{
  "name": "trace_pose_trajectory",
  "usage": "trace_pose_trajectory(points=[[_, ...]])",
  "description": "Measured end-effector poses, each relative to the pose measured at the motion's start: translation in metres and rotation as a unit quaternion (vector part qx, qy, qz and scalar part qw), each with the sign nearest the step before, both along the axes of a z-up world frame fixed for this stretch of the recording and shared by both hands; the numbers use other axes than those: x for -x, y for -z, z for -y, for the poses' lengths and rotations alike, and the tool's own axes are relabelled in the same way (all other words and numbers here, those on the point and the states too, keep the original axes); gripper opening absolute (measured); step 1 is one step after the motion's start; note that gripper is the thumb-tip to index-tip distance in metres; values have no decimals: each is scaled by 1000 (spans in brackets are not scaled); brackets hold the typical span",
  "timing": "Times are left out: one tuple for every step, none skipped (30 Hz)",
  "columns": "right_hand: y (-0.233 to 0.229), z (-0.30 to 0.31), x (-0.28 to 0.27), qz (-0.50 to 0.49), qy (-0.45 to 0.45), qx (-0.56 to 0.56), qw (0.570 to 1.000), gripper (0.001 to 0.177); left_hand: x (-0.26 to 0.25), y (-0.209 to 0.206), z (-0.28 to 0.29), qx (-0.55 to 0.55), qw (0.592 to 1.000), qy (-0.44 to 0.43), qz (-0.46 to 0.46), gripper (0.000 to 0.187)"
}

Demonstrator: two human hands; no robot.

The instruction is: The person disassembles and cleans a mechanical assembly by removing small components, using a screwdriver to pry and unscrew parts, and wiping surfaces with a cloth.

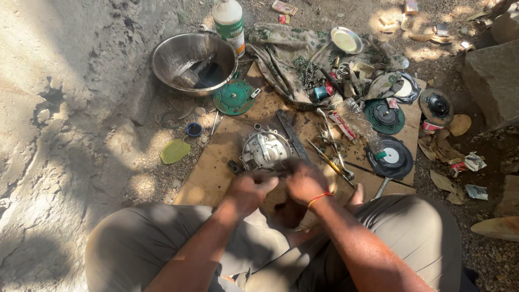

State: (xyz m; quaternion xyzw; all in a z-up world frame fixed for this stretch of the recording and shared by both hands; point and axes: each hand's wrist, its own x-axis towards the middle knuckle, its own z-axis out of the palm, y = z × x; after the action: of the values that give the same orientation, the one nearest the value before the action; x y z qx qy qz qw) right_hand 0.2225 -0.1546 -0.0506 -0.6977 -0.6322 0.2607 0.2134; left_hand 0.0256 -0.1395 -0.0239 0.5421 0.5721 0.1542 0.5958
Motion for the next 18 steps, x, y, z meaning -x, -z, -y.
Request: trace_pose_trajectory(points=[[-10, -1, -7, 30, 53, 41, 997, 44, -1, -4, -2, -109, 984, 51, -134, 38], [-22, -6, -10, 60, 106, 82, 989, 47, 2, -9, -12, -142, 972, 75, -174, 45], [-31, -10, -12, 64, 93, 82, 990, 43, 8, -13, -27, -172, 957, 99, -211, 57], [-38, -14, -14, 67, 81, 82, 991, 40, 12, -18, -40, -201, 940, 125, -246, 71], [-44, -18, -13, 69, 66, 80, 992, 37, 16, -22, -52, -332, 906, 110, -237, 66], [-46, -19, -10, 54, 57, 65, 995, 33, 17, -26, -63, -456, 856, 93, -223, 61], [-44, -19, -5, 37, 49, 51, 997, 31, 19, -29, -76, -400, 885, 93, -220, 52], [-40, -20, -1, 21, 41, 37, 998, 29, 22, -30, -90, -342, 910, 92, -217, 44], [-34, -21, 2, 28, 41, -17, 999, 30, 22, -27, -97, -279, 933, 92, -209, 36], [-27, -23, 6, 35, 41, -71, 996, 32, 19, -20, -101, -260, 943, 61, -199, 33], [-20, -30, 10, 42, 38, -129, 990, 36, 15, -12, -108, -243, 951, 28, -190, 31], [-15, -36, 12, 64, 41, -151, 986, 37, 14, -3, -116, -227, 957, -5, -180, 29], [-13, -42, 14, 87, 45, -172, 980, 37, 13, 8, -119, -259, 951, -13, -170, 31], [-12, -49, 16, 110, 48, -193, 974, 38, 13, 20, -120, -291, 943, -22, -160, 33], [-13, -52, 21, 68, 65, -177, 980, 32, 15, 32, -115, -317, 936, -32, -152, 36], [-15, -59, 26, 27, 84, -160, 983, 26, 15, 40, -112, -299, 941, -29, -155, 36], [-20, -72, 34, -17, 103, -151, 983, 20, 16, 44, -116, -291, 943, -25, -159, 36], [-24, -78, 41, 2, 73, -155, 985, 17, 15, 47, -120, -283, 945, -22, -163, 37]])
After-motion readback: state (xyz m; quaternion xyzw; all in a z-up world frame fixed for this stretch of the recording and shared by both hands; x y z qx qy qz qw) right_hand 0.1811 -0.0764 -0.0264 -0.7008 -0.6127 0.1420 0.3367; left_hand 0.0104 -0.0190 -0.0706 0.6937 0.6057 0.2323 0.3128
